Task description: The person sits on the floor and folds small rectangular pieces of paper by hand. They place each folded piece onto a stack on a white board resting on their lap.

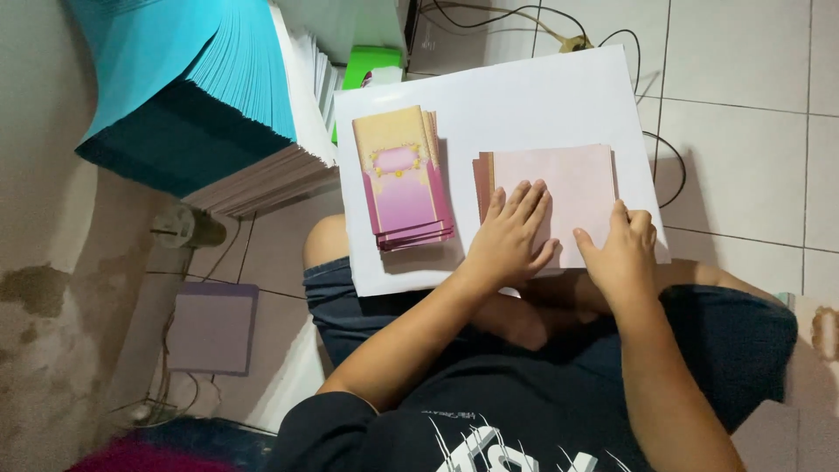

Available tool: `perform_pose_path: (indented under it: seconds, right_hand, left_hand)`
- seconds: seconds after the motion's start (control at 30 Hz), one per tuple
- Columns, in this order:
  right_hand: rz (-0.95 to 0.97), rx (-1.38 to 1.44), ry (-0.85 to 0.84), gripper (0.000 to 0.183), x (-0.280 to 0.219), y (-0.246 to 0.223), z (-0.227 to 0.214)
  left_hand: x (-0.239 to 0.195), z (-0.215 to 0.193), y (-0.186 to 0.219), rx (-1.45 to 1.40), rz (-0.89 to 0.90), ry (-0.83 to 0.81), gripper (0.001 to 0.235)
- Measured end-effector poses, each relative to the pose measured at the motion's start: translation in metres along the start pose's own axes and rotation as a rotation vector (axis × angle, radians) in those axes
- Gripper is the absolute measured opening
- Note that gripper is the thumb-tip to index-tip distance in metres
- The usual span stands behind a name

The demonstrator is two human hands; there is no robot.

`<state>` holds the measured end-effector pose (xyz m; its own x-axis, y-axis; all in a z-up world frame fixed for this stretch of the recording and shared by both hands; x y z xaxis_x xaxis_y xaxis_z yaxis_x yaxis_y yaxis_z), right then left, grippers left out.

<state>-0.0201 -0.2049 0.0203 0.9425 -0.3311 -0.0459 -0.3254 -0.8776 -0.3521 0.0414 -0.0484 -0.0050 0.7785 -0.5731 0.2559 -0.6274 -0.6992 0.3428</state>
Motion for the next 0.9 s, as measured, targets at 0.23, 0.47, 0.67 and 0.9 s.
perform_pose_path:
  seconds: [0.23, 0.47, 0.67, 0.9]
  right_hand:
    - [-0.159, 0.200, 0.283, 0.042, -0.005, 0.003, -0.009]
    - [-0.301, 0.152, 0.494, 0.041, -0.015, -0.014, -0.019]
    - [-0.342, 0.269, 0.473, 0.033, -0.016, -0.018, -0.023]
    - [-0.713, 0.407, 0.063, 0.036, -0.010, -0.041, 0.026]
  left_hand:
    - [0.001, -0.004, -0.003, -0.020, 0.005, 0.005, 0.065]
    - [-0.001, -0.005, -0.007, -0.080, -0.009, 0.059, 0.061]
    - [-0.001, -0.005, -0.009, -0.115, -0.003, 0.048, 0.057]
    - [0.001, -0.015, -0.035, -0.736, -0.089, -0.019, 0.071]
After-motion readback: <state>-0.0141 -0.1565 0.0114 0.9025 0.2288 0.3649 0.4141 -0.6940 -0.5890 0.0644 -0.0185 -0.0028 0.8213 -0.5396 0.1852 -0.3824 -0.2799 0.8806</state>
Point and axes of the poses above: each hand's wrist, its own x-axis towards the middle knuckle, its own z-axis out of the palm, y = z × x, the point moved 6 cm from there along x, towards the middle knuckle, and after that the axes turned 9 degrees about -z, right-handed, at the moved point
